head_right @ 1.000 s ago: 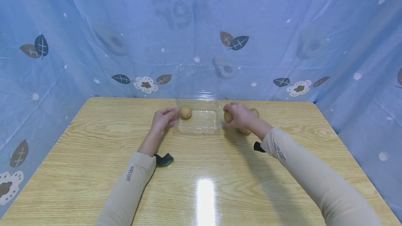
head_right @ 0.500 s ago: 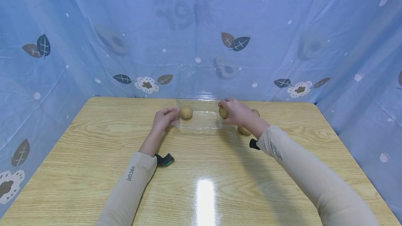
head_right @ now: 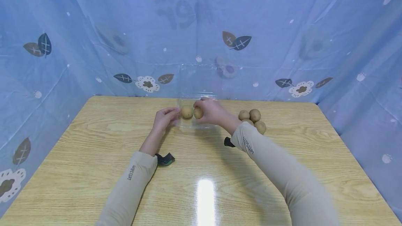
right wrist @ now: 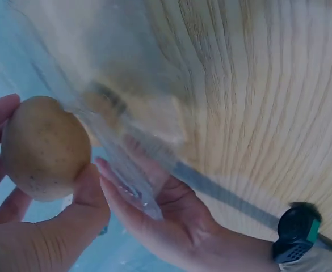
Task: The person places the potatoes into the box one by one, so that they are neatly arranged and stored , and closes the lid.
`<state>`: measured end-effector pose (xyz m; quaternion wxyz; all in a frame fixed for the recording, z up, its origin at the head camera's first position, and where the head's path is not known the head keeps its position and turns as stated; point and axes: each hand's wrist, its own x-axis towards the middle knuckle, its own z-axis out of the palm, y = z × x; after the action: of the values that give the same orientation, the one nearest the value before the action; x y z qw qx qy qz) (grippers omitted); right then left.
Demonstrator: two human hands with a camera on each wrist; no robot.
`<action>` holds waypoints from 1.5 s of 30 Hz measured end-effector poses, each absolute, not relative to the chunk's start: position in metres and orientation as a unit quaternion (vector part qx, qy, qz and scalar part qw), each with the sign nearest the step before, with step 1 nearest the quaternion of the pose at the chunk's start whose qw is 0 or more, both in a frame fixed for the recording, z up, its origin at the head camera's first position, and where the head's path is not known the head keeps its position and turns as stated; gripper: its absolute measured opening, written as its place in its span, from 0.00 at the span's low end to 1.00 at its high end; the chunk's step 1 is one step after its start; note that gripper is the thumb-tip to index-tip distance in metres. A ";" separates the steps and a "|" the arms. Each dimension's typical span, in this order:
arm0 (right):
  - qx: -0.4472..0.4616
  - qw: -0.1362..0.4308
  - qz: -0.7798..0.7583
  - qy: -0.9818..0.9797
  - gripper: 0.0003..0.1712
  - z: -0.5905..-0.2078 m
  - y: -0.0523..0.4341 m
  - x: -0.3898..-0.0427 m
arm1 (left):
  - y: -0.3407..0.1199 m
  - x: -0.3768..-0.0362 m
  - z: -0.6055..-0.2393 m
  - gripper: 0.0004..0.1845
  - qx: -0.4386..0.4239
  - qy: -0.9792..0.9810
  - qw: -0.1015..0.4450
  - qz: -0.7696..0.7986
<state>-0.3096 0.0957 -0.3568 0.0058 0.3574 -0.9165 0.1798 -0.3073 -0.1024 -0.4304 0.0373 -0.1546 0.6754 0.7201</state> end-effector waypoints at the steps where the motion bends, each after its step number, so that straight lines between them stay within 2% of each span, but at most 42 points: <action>1: 0.363 0.009 0.182 -0.914 0.28 -0.359 0.092 -0.311 | -0.102 -0.308 -0.431 0.16 -0.155 0.671 0.036 0.724; 6: 0.371 0.002 0.196 -0.908 0.30 -0.365 0.078 -0.314 | -0.102 -0.309 -0.432 0.16 -0.151 0.662 0.033 0.733; 15: 0.352 -0.045 0.228 -0.907 0.31 -0.375 0.066 -0.318 | -0.104 -0.309 -0.433 0.16 -0.151 0.674 0.035 0.722; 30: 0.340 -0.097 0.292 -0.889 0.24 -0.380 0.063 -0.325 | -0.103 -0.310 -0.434 0.15 -0.157 0.676 0.033 0.719; 45: 0.344 -0.068 0.338 -0.874 0.21 -0.385 0.064 -0.318 | -0.104 -0.310 -0.434 0.15 -0.154 0.677 0.032 0.719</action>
<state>-0.3185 0.0643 -0.3848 -0.0682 0.3438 -0.8736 0.3376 -0.3098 -0.1038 -0.4339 0.0322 -0.1545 0.6771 0.7188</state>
